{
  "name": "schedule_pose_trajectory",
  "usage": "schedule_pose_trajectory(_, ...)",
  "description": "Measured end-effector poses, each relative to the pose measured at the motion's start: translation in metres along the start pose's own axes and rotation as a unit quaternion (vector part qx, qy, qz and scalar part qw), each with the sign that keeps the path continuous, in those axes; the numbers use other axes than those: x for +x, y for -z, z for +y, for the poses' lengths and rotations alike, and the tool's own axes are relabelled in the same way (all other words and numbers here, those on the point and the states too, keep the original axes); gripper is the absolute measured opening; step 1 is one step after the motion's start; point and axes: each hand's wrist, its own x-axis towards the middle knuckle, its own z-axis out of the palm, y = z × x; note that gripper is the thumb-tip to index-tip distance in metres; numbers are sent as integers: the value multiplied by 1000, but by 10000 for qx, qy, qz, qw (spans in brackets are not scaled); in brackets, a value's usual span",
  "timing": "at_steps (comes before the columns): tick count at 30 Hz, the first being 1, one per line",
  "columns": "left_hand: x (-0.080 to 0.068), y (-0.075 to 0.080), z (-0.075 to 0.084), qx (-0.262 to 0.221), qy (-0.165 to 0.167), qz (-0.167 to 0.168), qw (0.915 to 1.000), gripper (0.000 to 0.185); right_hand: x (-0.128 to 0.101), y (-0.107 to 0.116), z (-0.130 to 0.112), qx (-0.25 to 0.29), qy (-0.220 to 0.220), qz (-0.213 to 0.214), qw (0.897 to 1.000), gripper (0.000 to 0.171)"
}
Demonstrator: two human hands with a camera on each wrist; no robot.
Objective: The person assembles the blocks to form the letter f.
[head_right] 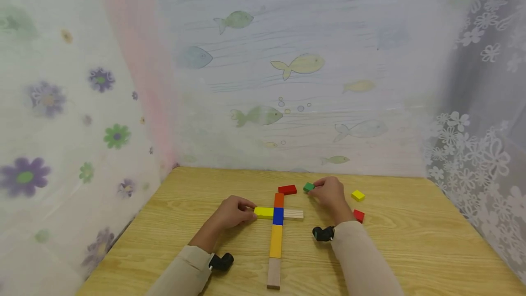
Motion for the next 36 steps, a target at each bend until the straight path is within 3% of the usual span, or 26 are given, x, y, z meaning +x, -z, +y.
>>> schedule_pose_trajectory(18, -1, 0, 2, -166, -15, -85, 9998, 31, 4, -16, 0, 24, 63, 22, 10000, 40)
schedule_pose_trajectory(36, -1, 1, 2, 64, -49, -30, 10000, 30, 3, -23, -3, -34, 205, 165, 9996, 40)
